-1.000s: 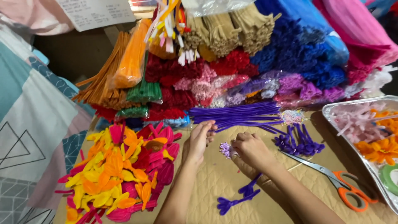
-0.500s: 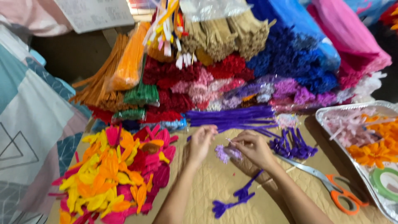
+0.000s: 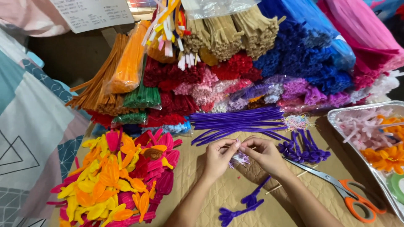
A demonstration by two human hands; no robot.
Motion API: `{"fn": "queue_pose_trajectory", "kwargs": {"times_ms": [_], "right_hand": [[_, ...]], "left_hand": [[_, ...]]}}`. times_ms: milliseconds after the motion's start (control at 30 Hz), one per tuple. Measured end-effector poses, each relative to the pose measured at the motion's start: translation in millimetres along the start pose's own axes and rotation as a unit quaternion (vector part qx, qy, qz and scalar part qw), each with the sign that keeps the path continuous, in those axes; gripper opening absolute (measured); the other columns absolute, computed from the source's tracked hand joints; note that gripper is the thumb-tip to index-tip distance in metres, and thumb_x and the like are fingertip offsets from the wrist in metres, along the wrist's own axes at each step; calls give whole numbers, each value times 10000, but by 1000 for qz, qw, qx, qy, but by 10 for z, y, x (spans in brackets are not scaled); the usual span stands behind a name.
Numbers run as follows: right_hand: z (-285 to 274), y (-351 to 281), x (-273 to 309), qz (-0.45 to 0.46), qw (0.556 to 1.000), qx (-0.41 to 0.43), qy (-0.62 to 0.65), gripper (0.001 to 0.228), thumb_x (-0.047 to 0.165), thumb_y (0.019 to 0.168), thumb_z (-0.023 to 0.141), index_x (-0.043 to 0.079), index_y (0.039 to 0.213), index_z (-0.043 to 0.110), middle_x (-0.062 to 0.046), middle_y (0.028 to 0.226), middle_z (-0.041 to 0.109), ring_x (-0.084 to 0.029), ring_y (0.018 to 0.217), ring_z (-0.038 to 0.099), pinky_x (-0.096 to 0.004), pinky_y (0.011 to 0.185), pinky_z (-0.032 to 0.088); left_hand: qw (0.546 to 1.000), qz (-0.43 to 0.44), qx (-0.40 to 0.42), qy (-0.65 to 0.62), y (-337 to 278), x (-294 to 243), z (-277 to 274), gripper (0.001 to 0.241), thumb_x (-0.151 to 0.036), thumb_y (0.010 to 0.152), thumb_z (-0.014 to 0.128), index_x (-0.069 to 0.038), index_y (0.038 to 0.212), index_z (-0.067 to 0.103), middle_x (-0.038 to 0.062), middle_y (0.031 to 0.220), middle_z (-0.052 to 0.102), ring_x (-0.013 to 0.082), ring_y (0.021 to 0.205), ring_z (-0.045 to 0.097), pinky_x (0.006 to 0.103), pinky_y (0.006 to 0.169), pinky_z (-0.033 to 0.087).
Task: The person constructs an artificial flower by twisting purple pipe cleaners together to form petals around a central stem.
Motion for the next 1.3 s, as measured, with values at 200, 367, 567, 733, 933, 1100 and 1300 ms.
{"fn": "queue_pose_trajectory", "kwargs": {"times_ms": [200,367,567,733,933,1100,1300], "right_hand": [[-29,5,-54,10,1000,-7,-9,58,-27,821,784,-49,873,793,-112,870,722,-157,813,640,-263,667,553],[-78,26,-102,14,999,5,-40,65,-7,803,793,-33,861,800,-107,854,739,-158,804,658,-262,665,550],[10,-19,176,-22,997,20,-67,142,37,819,801,-14,949,825,-118,905,765,-165,831,663,-287,718,540],[42,-44,169,-33,998,17,-55,93,39,856,776,-19,905,830,-144,876,781,-170,821,670,-312,728,553],[91,-78,-9,55,998,18,19,164,98,921,739,-39,976,810,-97,845,765,-160,812,660,-322,798,520],[191,-114,-226,170,972,49,157,269,179,984,652,-57,1021,776,-150,869,765,-266,803,720,-382,840,512],[129,-47,-632,188,964,61,175,235,149,979,676,-69,966,760,-110,776,722,-169,683,662,-302,695,495]], "left_hand": [[998,-6,-16,-61,1,74,-65,216,-202,905,796,-19,1016,771,125,923,766,201,858,753,330,803,625],[998,-2,-18,-53,-7,59,-70,181,-197,916,781,-29,982,772,119,867,769,201,835,761,323,808,623],[998,26,8,48,-10,18,12,157,-225,922,770,-79,980,778,102,921,783,215,902,766,339,798,611],[994,53,5,92,-6,-117,3,176,-266,913,784,-98,965,788,107,999,783,259,986,763,354,843,606],[999,-29,1,-21,-37,109,54,202,-269,948,762,-89,1039,773,98,885,783,167,867,741,333,754,625],[995,-37,-16,-87,-49,213,57,159,-180,945,763,-42,1020,791,141,804,758,135,724,707,292,665,657],[998,27,-8,-61,-52,-53,86,143,-183,945,764,-68,1022,800,81,689,724,83,672,671,254,650,606]]}}
Point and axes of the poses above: each hand's wrist, its own y-axis towards the middle knuckle, its own z-axis out of the palm, x = y × z, the point moved 10 cm from there along y, towards the middle knuckle
